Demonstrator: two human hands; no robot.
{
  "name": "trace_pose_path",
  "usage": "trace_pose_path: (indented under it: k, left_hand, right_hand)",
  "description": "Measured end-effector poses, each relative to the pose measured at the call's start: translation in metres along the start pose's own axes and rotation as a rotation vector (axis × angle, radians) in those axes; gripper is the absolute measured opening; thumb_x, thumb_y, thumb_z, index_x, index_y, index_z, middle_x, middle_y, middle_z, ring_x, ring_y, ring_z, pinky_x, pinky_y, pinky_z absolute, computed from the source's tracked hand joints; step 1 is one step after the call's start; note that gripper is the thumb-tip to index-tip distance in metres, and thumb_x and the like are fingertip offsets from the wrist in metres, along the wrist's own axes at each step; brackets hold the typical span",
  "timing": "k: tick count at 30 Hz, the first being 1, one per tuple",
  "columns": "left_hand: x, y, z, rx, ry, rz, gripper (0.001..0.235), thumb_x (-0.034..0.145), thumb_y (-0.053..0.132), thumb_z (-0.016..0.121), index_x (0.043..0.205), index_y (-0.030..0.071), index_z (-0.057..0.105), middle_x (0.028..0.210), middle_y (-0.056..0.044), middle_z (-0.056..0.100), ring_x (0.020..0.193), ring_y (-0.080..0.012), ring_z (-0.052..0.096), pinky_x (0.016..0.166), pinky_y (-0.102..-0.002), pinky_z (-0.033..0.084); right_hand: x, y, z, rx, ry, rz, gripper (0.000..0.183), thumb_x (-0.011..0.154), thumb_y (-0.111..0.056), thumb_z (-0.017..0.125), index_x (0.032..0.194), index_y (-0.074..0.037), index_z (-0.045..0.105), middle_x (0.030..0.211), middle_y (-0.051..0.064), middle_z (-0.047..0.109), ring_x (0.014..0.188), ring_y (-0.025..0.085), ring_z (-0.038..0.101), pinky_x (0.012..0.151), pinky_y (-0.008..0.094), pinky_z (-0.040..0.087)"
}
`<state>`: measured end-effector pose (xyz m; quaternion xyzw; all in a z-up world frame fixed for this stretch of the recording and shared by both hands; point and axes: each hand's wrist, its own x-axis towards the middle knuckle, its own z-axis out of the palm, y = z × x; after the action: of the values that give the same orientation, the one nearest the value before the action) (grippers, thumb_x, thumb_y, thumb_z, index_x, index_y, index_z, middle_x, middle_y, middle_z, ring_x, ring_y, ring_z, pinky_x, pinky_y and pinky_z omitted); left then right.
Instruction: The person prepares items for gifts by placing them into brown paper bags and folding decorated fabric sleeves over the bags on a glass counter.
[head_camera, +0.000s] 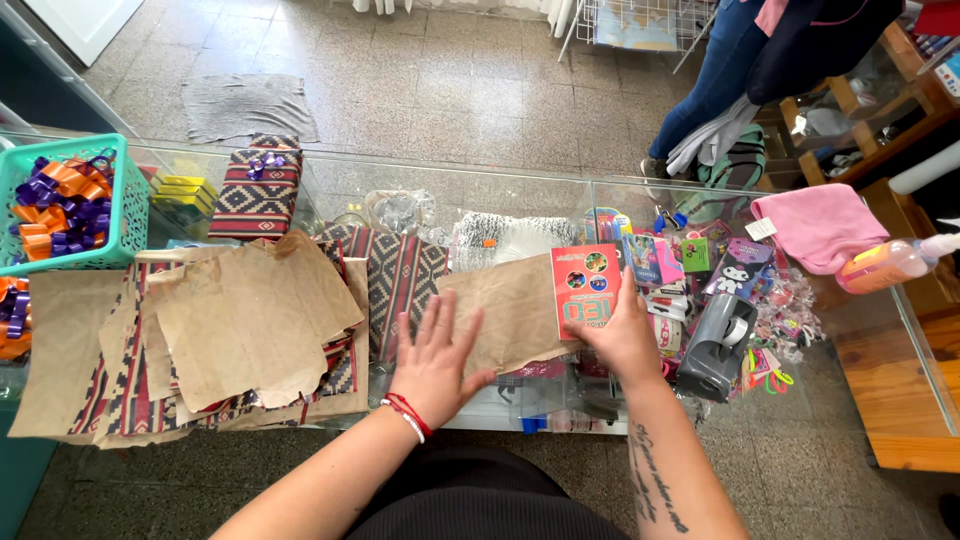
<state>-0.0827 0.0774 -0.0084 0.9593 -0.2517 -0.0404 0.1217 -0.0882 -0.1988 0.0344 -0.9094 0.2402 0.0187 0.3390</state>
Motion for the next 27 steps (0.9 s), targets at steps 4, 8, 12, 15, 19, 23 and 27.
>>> trace_pose_path:
  k: [4,8,12,15,19,23,27]
  left_hand:
    - [0.005,-0.010,0.033,-0.002,0.112,0.188,0.091,0.081,0.078,0.061,0.153,0.026,0.046,0.163,-0.010,0.037,0.151,-0.0294,0.032,0.117,-0.072,0.017]
    - [0.020,-0.017,0.063,0.005,0.436,0.316,0.047,0.077,0.058,0.074,0.108,0.022,0.069,0.119,-0.004,0.071,0.114,-0.0262,0.067,0.110,-0.064,0.036]
    - [0.026,-0.028,0.079,0.048,0.654,0.425,0.019,0.090,0.037,0.065,0.081,0.021,0.062,0.077,0.003,0.068,0.072,-0.0191,0.072,0.106,-0.052,0.047]
    - [-0.003,-0.027,-0.032,-0.023,0.640,0.517,0.016,0.082,0.000,0.061,0.080,0.015,0.064,0.071,0.003,0.064,0.072,-0.0226,0.066,0.105,-0.049,0.051]
    - [-0.046,-0.036,-0.128,-0.130,0.799,0.511,0.012,0.098,0.009,0.062,0.094,0.018,0.069,0.089,0.002,0.078,0.080,-0.0171,0.076,0.103,-0.045,0.053]
    - [-0.095,-0.070,-0.191,-0.368,0.953,0.270,0.010,0.100,0.008,0.064,0.104,0.011,0.073,0.100,-0.004,0.077,0.094,-0.0215,0.073,0.100,-0.042,0.050]
    - [-0.119,-0.134,-0.200,-0.839,1.013,-0.258,0.010,0.104,0.014,0.063,0.111,0.007,0.065,0.100,-0.004,0.069,0.091,-0.0136,0.066,0.079,-0.025,0.057]
  right_hand:
    - [-0.003,0.013,0.008,0.092,0.072,-0.062,0.109,0.083,-0.041,0.083,0.166,-0.007,0.022,0.148,0.035,0.047,0.139,0.049,0.048,0.113,0.065,0.038]
    - [0.043,0.080,0.047,0.437,0.159,-0.157,0.075,0.092,-0.024,0.073,0.158,-0.012,0.042,0.133,0.024,0.062,0.121,0.037,0.058,0.099,0.052,0.049]
    - [0.054,0.099,0.051,0.922,0.063,-0.109,0.040,0.104,-0.019,0.060,0.143,-0.020,0.053,0.101,-0.004,0.070,0.073,0.006,0.069,0.046,0.015,0.052]
    - [0.041,0.069,0.037,1.103,0.007,0.032,0.028,0.100,-0.024,0.062,0.127,-0.019,0.058,0.111,0.000,0.070,0.078,0.013,0.067,0.040,0.017,0.038]
    - [0.039,0.048,0.045,1.076,-0.028,0.088,0.026,0.101,-0.020,0.059,0.127,-0.019,0.056,0.111,0.003,0.070,0.078,0.016,0.065,0.042,0.020,0.032]
    - [0.035,0.023,0.050,0.933,-0.044,0.110,0.028,0.101,-0.023,0.061,0.129,-0.023,0.059,0.101,-0.004,0.068,0.066,0.007,0.057,0.042,0.018,0.034]
    - [0.044,0.016,0.059,0.757,-0.090,0.139,0.041,0.100,-0.023,0.061,0.140,-0.020,0.055,0.105,-0.005,0.069,0.069,0.006,0.058,0.045,0.020,0.031]
